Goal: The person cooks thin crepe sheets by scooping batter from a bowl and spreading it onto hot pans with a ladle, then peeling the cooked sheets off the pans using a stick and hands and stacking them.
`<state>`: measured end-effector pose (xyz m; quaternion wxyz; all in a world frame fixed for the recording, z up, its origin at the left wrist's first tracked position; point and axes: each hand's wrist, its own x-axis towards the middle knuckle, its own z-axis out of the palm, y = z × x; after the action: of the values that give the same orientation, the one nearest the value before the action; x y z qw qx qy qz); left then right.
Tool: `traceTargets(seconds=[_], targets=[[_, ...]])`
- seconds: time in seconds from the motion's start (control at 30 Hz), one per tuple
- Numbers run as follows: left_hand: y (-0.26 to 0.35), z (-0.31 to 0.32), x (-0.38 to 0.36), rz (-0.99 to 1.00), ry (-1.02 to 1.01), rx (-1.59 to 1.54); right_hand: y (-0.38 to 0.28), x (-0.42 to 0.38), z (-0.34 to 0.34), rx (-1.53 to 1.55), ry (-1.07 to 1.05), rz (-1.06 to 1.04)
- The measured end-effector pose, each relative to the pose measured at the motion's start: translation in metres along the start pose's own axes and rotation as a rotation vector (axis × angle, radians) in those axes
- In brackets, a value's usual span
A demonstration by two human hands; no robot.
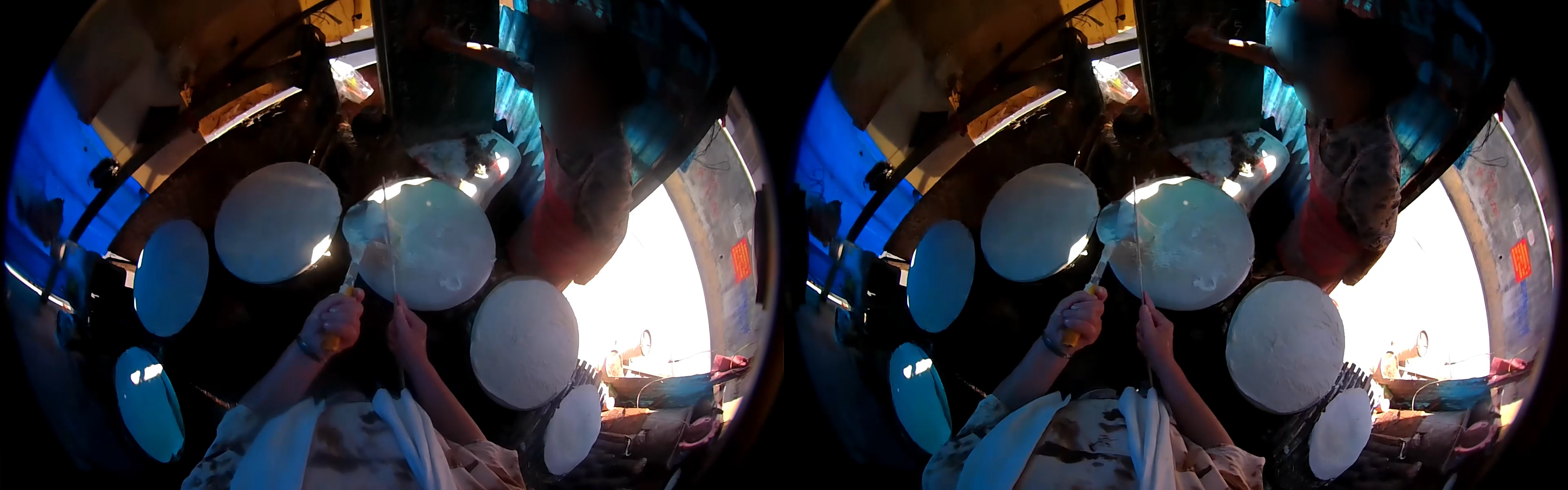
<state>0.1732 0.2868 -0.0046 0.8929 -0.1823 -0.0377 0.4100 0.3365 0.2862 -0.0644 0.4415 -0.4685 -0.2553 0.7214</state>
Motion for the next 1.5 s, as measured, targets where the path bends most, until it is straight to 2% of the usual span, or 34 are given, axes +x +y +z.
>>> traceTargets(seconds=[0.03,0.07,0.1,0.13,0.17,0.2,0.27,0.3,0.33,0.4,0.43,0.5,0.57,0.63,0.67,0.73,0.83,0.87,0.9,0.93,1.03,1.07,1.1,1.13,1.2,1.23,1.27,1.33,1.37,1.4,1.5], targets=[[-0.003,-0.001,-0.003,0.039,-0.085,0.117,-0.004,-0.003,0.004,-0.114,0.03,-0.268],[-0.004,-0.001,0.006,0.114,-0.026,0.227,-0.007,-0.005,0.007,-0.23,0.062,-0.532],[0.001,0.002,0.015,0.114,-0.031,0.211,-0.014,-0.005,0.009,-0.213,0.062,-0.518],[0.008,0.008,0.024,0.11,-0.04,0.199,-0.024,-0.002,0.01,-0.397,0.139,-0.677],[0.012,0.023,0.027,0.041,-0.085,0.024,-0.03,0.002,0.007,-0.583,0.222,-0.839],[0.013,0.035,0.028,0.034,-0.166,-0.113,-0.03,0.006,0.001,-0.568,0.235,-0.839],[0.014,0.044,0.022,0.037,-0.201,-0.127,-0.022,0.019,-0.017,-0.59,0.337,-0.833],[0.013,0.045,0.017,0.015,-0.209,-0.095,-0.016,0.022,-0.03,-0.798,0.362,-0.846],[0.012,0.044,0.01,0.049,-0.183,-0.075,-0.012,0.023,-0.042,-0.79,0.378,-0.853],[0.012,0.036,-0.009,0.137,-0.123,0.029,-0.008,0.026,-0.063,-1.424,0.023,-0.538],[0.013,0.03,-0.021,0.148,-0.079,0.05,-0.012,0.039,-0.075,-1.478,0.028,-0.575],[0.015,0.015,-0.05,0.174,0.006,0.132,-0.061,0.059,-0.077,-1.547,0.196,-0.298],[0.011,-0.002,-0.085,0.185,0.05,0.192,-0.096,0.087,-0.102,-1.388,0.484,-0.355],[0.005,-0.016,-0.118,0.229,0.124,0.255,-0.111,0.106,-0.128,-1.375,0.635,-0.44],[0.003,-0.022,-0.134,0.228,0.13,0.251,-0.106,0.108,-0.136,-1.375,0.635,-0.431],[-0.002,-0.037,-0.163,0.294,0.147,0.282,-0.089,0.106,-0.15,-0.91,0.699,-0.409],[-0.008,-0.052,-0.192,0.335,0.095,0.226,0.014,0.068,-0.125,-0.462,0.681,-0.614],[-0.009,-0.054,-0.199,0.343,0.091,0.223,0.051,0.043,-0.103,-0.385,0.61,-0.58],[-0.009,-0.055,-0.205,0.348,0.086,0.213,0.079,0.015,-0.079,-0.431,0.507,-0.583],[-0.009,-0.055,-0.209,0.342,0.088,0.201,0.092,-0.016,-0.051,-0.471,0.396,-0.489],[-0.002,-0.059,-0.214,0.348,0.112,0.287,0.127,-0.04,-0.028,-0.508,0.167,-0.372],[0.0,-0.059,-0.213,0.337,0.108,0.279,0.126,-0.043,-0.028,-0.57,0.094,-0.356],[0.002,-0.057,-0.21,0.331,0.182,0.336,0.13,-0.039,-0.03,-0.585,0.109,-0.568],[0.004,-0.054,-0.206,0.325,0.254,0.397,0.118,-0.044,-0.03,-0.589,0.12,-0.573],[0.007,-0.053,-0.19,0.246,0.253,0.469,0.083,-0.058,-0.033,-0.117,0.321,-0.222],[0.007,-0.051,-0.179,0.203,0.281,0.54,0.077,-0.059,-0.038,0.0,0.418,-0.288],[0.006,-0.048,-0.166,0.16,0.309,0.613,0.08,-0.062,-0.048,0.006,0.429,-0.295],[-0.002,-0.037,-0.13,0.069,0.403,0.779,0.093,-0.064,-0.07,-0.063,0.42,-0.24],[-0.009,-0.031,-0.111,0.018,0.438,0.872,0.089,-0.077,-0.071,-0.037,0.389,-0.131],[-0.016,-0.027,-0.09,-0.033,0.471,0.964,0.082,-0.085,-0.071,-0.027,0.4,-0.143],[-0.047,-0.027,-0.027,-0.133,0.545,1.18,0.064,-0.102,-0.078,0.264,0.435,-0.229]])
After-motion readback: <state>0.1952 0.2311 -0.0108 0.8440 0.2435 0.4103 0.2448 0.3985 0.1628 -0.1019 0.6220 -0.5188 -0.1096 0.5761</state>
